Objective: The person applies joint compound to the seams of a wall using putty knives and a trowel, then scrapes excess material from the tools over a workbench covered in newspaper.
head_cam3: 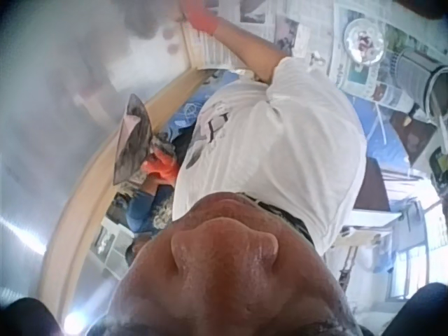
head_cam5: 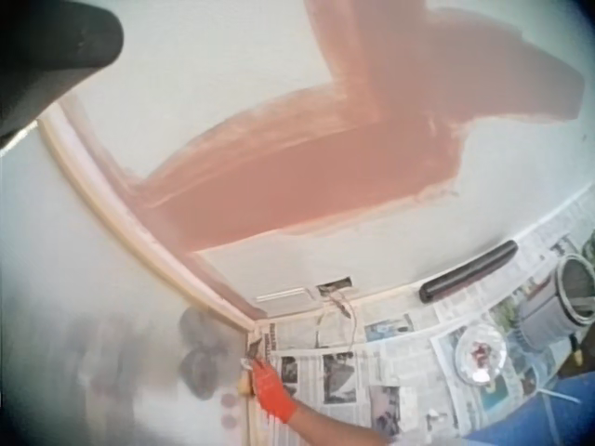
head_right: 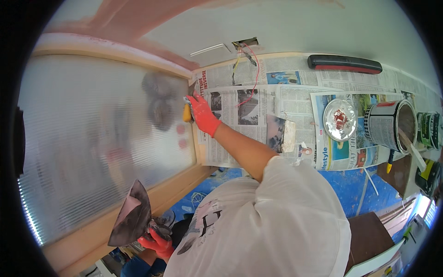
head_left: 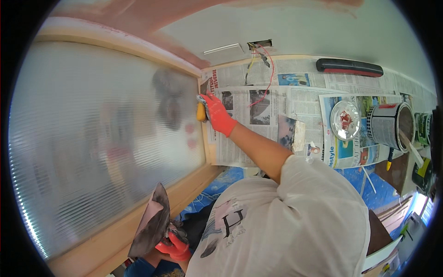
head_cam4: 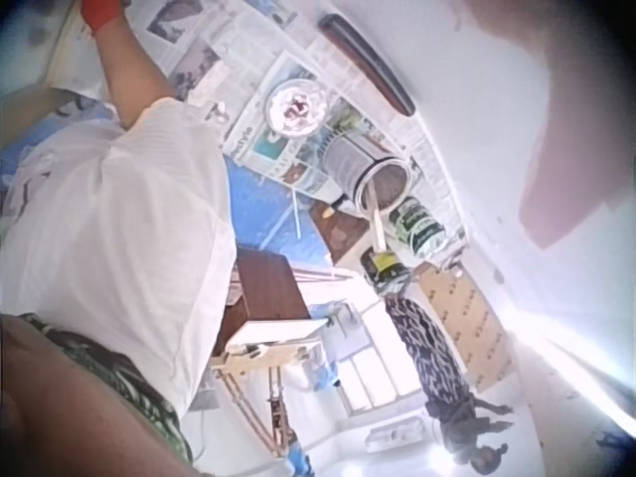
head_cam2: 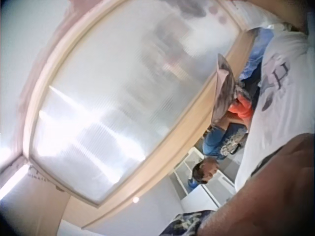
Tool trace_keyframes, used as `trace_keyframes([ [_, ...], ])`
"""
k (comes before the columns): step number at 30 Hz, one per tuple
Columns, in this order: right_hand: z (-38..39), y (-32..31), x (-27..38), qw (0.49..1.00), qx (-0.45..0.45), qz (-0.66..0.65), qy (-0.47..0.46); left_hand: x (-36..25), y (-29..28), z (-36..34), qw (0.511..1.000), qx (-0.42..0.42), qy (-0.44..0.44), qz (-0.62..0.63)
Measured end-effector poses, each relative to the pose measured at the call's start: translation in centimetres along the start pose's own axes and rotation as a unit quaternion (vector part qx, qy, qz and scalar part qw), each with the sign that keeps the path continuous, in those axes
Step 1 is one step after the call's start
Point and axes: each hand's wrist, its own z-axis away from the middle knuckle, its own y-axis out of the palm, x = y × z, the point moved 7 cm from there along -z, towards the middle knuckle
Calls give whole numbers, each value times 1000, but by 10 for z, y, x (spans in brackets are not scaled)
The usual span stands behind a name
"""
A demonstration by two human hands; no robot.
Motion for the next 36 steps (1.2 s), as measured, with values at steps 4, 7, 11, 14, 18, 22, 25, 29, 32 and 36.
trace_keyframes([
  [4,47,-14,59,916,114,331,-195,23,20,41,959,53,-174,217],
  [7,84,-28,134,900,174,398,-33,3,12,-17,910,113,-243,317],
  [11,126,-23,247,781,253,557,-124,-31,11,-53,901,113,-150,391],
  [14,158,12,303,688,340,596,-236,-57,55,-56,795,111,-60,594],
  [18,196,41,334,609,430,596,-299,-96,143,-48,438,285,-142,841],
  [22,202,24,333,563,435,662,-236,-112,137,-67,120,314,-271,902],
  [25,209,1,320,482,420,731,-239,-98,125,-76,281,182,-194,922],
  [29,173,-67,235,660,308,685,-22,-75,124,-74,-24,79,-339,937],
  [32,121,-50,174,880,212,423,-42,-32,116,-59,55,12,-375,925],
  [36,15,-52,34,885,190,394,-158,12,81,-41,272,-3,-418,867],
])
